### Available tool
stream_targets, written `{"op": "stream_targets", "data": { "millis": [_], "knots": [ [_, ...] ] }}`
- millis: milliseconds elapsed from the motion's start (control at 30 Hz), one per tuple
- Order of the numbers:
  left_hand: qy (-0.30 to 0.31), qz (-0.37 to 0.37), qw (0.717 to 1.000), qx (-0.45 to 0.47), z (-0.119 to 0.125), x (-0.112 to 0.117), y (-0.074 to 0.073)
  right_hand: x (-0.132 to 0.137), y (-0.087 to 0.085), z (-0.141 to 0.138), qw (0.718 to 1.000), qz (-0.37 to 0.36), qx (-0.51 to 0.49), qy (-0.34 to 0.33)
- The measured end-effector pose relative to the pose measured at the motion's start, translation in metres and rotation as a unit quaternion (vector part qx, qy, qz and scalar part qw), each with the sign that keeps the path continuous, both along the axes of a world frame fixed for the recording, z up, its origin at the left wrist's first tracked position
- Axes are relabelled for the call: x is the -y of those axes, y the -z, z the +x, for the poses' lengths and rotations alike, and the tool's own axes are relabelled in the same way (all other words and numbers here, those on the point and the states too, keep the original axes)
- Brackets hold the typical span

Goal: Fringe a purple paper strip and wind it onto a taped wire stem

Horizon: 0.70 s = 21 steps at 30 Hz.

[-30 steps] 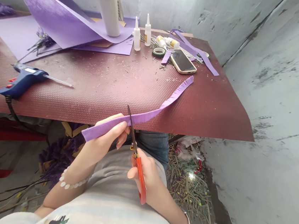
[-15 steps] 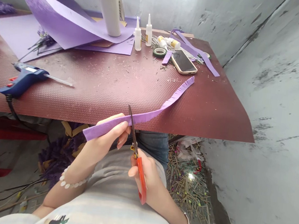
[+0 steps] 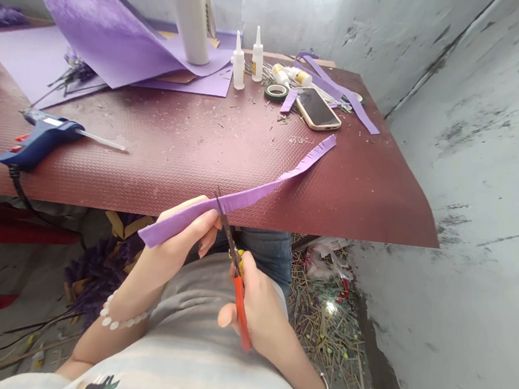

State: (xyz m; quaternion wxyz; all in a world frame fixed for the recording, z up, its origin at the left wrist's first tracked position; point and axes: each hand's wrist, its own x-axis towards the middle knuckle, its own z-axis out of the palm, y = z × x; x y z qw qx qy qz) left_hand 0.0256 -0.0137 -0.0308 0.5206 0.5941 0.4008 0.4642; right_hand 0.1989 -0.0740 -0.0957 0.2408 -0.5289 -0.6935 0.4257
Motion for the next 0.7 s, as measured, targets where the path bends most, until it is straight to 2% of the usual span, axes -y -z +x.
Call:
{"op": "stream_targets", "data": {
  "millis": [133, 267, 400, 700],
  "knots": [
    [-0.002, 0.005, 0.999, -0.035, 0.0, 0.0, 0.0, -0.002, -0.007, 0.0, 1.0, -0.001, 0.002, 0.023],
    [0.02, -0.005, 0.998, -0.064, -0.001, 0.0, -0.001, 0.0, 0.0, 0.001, 0.999, -0.01, -0.019, 0.037],
    [0.026, -0.02, 0.998, -0.056, 0.0, -0.001, 0.0, 0.0, 0.006, 0.002, 0.998, -0.017, -0.043, 0.033],
    [0.029, -0.043, 0.998, -0.029, 0.0, -0.002, 0.003, 0.002, 0.009, -0.001, 0.99, -0.068, -0.113, 0.044]
  ]
}}
